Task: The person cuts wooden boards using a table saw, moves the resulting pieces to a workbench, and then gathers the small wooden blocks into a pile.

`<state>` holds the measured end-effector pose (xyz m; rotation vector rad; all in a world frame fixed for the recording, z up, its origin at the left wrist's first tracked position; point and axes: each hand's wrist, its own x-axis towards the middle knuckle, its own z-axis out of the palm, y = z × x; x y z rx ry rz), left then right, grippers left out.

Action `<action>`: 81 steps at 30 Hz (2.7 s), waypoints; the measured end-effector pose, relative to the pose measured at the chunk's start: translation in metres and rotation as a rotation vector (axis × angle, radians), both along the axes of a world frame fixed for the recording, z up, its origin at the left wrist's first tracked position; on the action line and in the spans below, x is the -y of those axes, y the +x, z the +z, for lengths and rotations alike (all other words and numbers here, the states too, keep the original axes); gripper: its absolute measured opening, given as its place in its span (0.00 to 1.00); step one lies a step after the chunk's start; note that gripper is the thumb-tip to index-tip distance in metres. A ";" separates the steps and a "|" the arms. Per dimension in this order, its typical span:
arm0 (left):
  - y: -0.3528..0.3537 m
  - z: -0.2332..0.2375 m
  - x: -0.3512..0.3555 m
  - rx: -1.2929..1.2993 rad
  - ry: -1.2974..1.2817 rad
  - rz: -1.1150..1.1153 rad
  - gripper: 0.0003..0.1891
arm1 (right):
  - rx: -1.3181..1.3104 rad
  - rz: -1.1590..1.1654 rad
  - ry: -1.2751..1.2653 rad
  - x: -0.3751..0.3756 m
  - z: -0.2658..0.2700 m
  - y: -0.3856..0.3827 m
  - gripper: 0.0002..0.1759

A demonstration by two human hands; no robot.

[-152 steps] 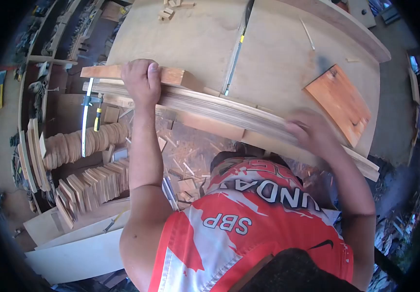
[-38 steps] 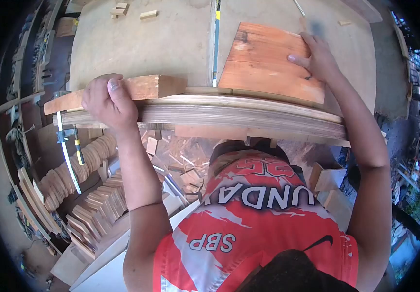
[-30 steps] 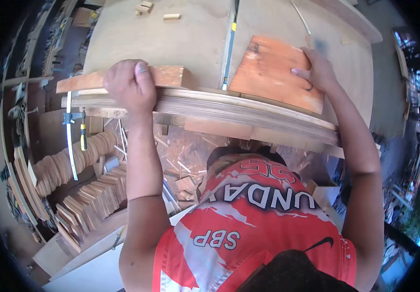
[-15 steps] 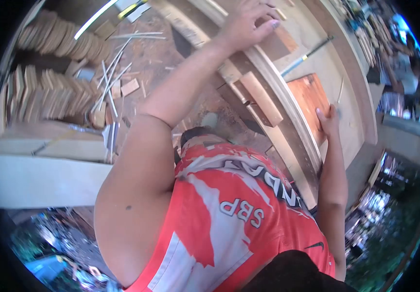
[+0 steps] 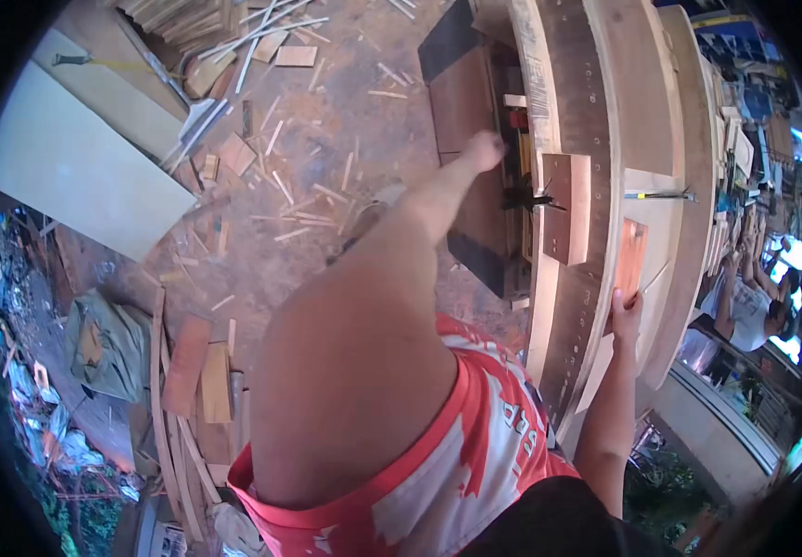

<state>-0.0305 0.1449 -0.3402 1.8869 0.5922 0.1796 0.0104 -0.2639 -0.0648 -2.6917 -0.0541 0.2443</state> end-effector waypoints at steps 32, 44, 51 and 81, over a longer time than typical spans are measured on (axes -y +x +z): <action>-0.146 0.215 0.087 0.465 0.253 -0.701 0.07 | 0.015 -0.145 -0.234 0.011 0.002 0.010 0.60; -0.033 0.311 0.222 0.949 0.632 -0.537 0.09 | 0.021 -0.132 -0.214 0.014 0.014 0.006 0.65; -0.040 0.313 0.214 0.983 0.615 -0.531 0.10 | -0.014 -0.097 -0.218 0.016 0.014 0.009 0.63; -0.026 0.288 0.202 1.013 0.599 -0.585 0.17 | 0.096 -0.211 -0.153 0.020 0.002 0.010 0.55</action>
